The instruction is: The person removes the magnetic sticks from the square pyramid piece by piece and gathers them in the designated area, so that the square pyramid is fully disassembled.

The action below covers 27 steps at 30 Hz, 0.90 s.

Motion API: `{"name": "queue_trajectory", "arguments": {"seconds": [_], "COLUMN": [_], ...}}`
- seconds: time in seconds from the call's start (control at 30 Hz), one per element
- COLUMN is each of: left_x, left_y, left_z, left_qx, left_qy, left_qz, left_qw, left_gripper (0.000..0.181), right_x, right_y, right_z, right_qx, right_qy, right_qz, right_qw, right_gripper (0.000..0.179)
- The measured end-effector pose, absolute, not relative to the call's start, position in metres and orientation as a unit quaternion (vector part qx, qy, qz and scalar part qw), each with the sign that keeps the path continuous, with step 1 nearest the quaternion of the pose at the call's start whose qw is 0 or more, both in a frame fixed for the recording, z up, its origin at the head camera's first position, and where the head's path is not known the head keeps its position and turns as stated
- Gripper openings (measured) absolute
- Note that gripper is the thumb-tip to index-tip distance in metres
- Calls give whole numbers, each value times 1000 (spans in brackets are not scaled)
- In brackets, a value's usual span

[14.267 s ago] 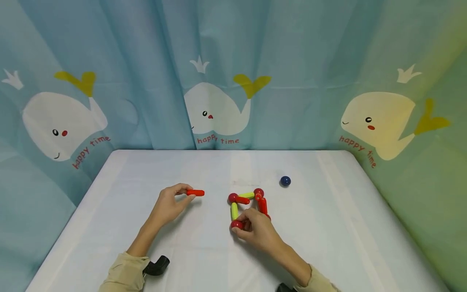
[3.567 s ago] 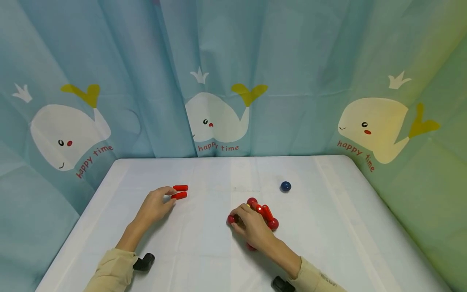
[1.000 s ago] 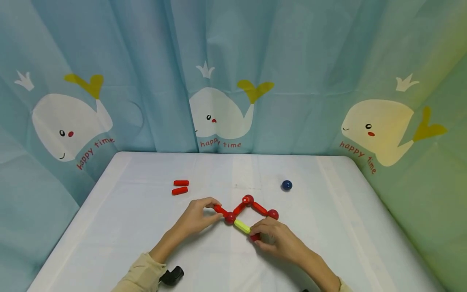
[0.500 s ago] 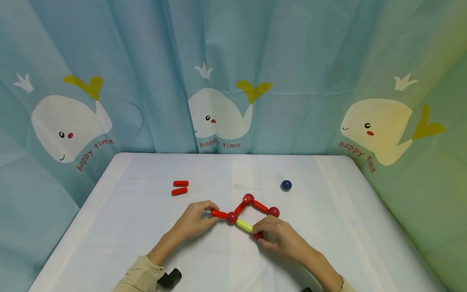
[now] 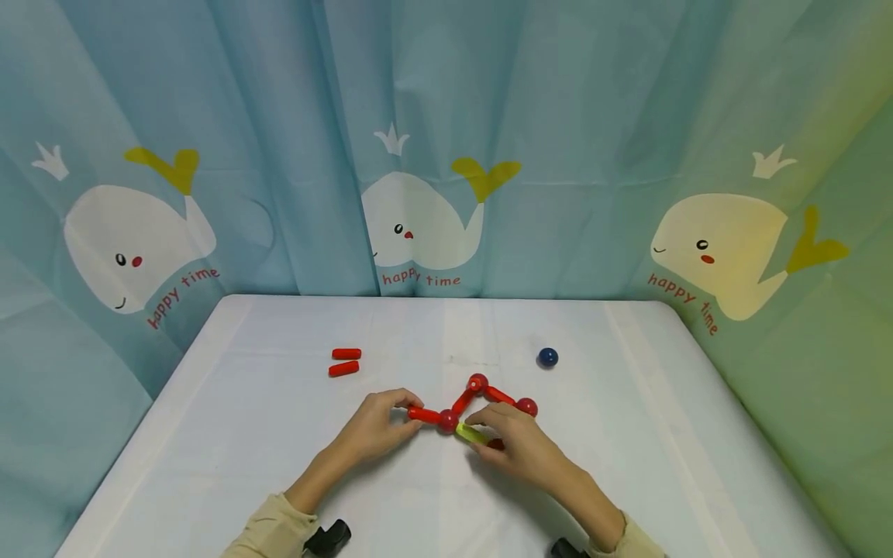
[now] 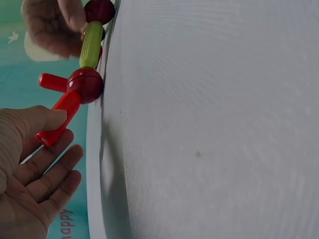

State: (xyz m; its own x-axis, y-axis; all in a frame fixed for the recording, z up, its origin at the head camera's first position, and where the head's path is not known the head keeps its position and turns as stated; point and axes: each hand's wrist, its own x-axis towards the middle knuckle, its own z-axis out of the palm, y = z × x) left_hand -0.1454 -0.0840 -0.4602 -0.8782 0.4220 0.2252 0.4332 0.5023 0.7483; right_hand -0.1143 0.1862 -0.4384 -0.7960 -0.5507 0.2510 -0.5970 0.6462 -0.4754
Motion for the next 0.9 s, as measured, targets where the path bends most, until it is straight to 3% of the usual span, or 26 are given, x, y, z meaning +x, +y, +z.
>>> {"name": "queue_trajectory", "arguments": {"seconds": [0.33, 0.9], "left_x": [-148, -149], "left_y": [-75, -74], "left_z": [-461, -460], "left_qx": [-274, -293], "left_qy": [-865, -901], "left_qz": [-420, -319], "left_qw": [10, 28], "left_gripper": [15, 11], "right_x": [-128, -132], "right_y": [163, 156], "right_z": [-444, -448], "right_qx": [298, 285], "right_qy": [-925, -927], "right_qz": [225, 229], "right_qw": [78, 87], "right_gripper": [34, 27]}}
